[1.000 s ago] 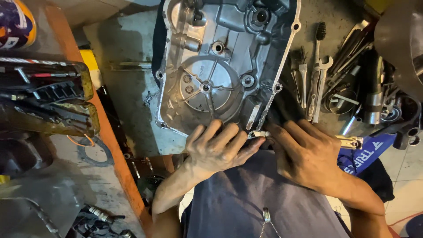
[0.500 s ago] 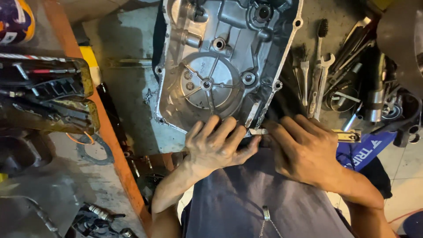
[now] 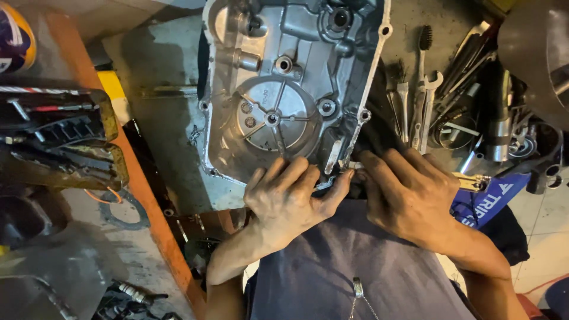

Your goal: Cleaning and scraping residue from the mating surface of a motorcycle engine crankcase cover.

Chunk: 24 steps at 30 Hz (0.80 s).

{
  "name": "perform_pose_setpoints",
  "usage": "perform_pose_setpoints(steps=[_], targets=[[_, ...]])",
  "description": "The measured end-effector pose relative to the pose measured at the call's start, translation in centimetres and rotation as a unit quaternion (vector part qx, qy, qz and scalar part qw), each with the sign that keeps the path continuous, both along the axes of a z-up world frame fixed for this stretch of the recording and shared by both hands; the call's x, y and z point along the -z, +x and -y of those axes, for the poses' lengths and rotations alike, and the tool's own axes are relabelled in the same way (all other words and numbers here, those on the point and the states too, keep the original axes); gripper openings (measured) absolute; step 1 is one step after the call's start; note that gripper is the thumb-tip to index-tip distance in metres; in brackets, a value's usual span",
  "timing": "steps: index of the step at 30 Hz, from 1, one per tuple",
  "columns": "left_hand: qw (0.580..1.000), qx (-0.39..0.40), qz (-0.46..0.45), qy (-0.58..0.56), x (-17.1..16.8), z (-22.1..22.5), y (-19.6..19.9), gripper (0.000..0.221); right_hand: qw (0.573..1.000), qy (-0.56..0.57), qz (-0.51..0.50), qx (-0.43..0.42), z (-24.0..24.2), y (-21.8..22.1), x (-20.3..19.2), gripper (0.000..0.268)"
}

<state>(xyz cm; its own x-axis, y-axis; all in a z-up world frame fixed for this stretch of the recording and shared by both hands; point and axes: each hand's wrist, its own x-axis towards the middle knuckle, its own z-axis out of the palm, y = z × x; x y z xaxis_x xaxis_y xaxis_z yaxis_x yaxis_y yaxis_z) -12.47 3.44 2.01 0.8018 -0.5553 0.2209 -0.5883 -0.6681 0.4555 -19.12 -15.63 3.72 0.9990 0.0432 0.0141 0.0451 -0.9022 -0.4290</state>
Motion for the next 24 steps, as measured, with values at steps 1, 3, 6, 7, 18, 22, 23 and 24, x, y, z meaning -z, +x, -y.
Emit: perform_pose_setpoints(steps=[1,3,6,7,18,22,23,24], targets=[[1.0,0.0,0.002,0.001,0.0,0.0,-0.1,0.046,1.0,0.001,0.002,0.0,0.0,-0.1,0.1,0.036],[1.0,-0.01,0.001,0.007,0.2,0.1,-0.2,0.05,1.0,-0.012,-0.006,0.013,0.0,-0.3,0.4,0.035],[1.0,-0.024,0.007,0.011,0.5,0.7,-0.3,0.055,1.0,-0.026,-0.002,0.016,0.3,0.2,0.1,0.036],[1.0,-0.025,0.006,0.012,0.4,0.6,-0.5,0.055,1.0,-0.025,-0.002,0.016,0.3,0.3,0.2,0.036],[0.999,-0.007,0.035,-0.015,0.3,-0.3,-0.3,0.055,0.986,0.16,-0.027,0.049,2.8,-0.2,2.1,0.014],[1.0,0.007,0.023,0.006,0.6,-0.7,-0.4,0.051,0.995,0.096,-0.017,-0.025,1.3,-0.4,1.5,0.017],[0.999,0.019,0.012,0.027,0.7,-0.8,-0.4,0.05,0.995,0.092,-0.01,-0.031,0.9,-0.5,1.4,0.02],[0.998,0.032,0.001,0.048,0.7,-1.0,-0.5,0.049,0.995,0.089,-0.003,-0.037,0.5,-0.6,1.3,0.023]])
